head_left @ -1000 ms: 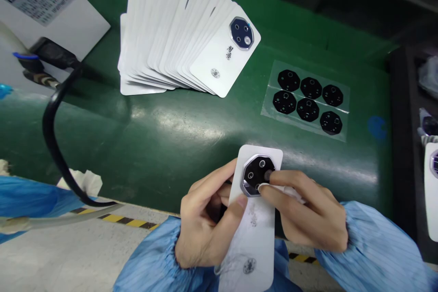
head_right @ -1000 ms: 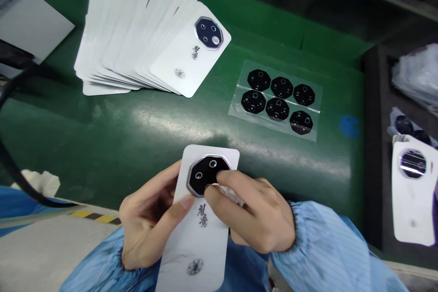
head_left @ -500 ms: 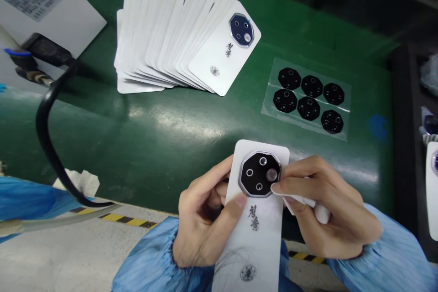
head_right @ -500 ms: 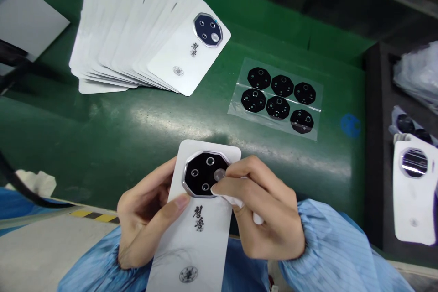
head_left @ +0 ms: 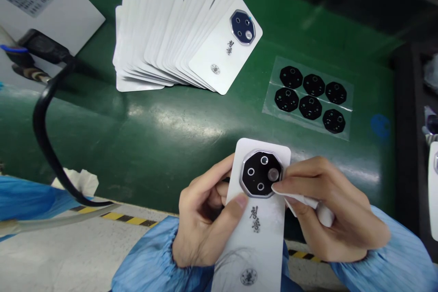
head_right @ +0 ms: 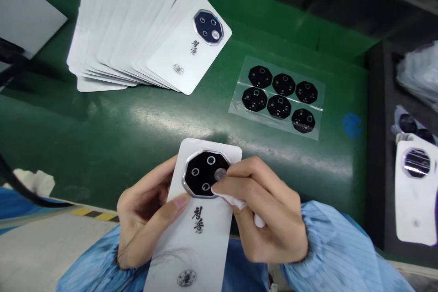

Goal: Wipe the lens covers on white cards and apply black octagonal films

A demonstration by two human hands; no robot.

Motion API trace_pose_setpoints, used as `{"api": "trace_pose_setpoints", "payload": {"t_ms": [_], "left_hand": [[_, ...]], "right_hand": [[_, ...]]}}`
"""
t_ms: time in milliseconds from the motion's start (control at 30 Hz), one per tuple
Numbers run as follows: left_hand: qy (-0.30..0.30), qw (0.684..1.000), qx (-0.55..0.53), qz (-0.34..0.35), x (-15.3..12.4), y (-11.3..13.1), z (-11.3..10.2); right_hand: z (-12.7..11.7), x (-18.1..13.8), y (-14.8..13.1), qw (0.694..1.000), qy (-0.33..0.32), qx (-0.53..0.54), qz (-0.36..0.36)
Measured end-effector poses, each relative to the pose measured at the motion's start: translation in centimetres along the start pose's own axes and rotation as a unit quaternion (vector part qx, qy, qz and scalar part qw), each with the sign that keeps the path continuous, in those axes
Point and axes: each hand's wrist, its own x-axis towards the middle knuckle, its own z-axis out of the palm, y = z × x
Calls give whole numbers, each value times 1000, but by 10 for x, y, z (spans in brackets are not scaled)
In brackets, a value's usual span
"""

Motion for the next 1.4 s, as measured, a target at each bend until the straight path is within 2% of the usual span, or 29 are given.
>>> {"api": "trace_pose_setpoints", "payload": {"t_ms": [67, 200, 300, 400, 567, 633, 700, 833, 933, 1067, 1267, 1400], "left_hand": [[-13, 1000, 6, 10, 1, -3, -2], [-63, 995, 30, 77, 5, -9, -7], [-69, 993, 37, 92, 6, -11, -8], [-75, 993, 32, 89, 5, -12, -7], [-75, 993, 34, 87, 5, -13, -8], [-75, 993, 40, 86, 5, -14, -8], [-76, 991, 56, 93, 6, -15, -8], [-75, 986, 86, 120, 6, -17, -10], [-75, 984, 96, 126, 4, -17, -10], [-84, 981, 115, 128, 3, -16, -10], [-63, 983, 110, 135, 3, -18, -11], [-48, 981, 114, 151, 4, -19, -10]], "right_hand": [[0, -3, 1, 999, -12, -32, -16], [-1, -9, 4, 992, -56, -105, -52], [-1, -12, 7, 986, -75, -132, -69], [1, -17, 8, 984, -67, -145, -77], [9, -23, 4, 985, -17, -157, -69], [9, -23, 1, 982, -23, -171, -72], [7, -23, -1, 975, -39, -197, -95], [0, -19, 1, 952, -85, -228, -185], [-2, -15, 6, 944, -105, -231, -210], [-1, -15, 8, 952, -95, -207, -207], [3, -22, 0, 969, -73, -195, -131], [6, -25, -1, 968, -56, -201, -140]]}}
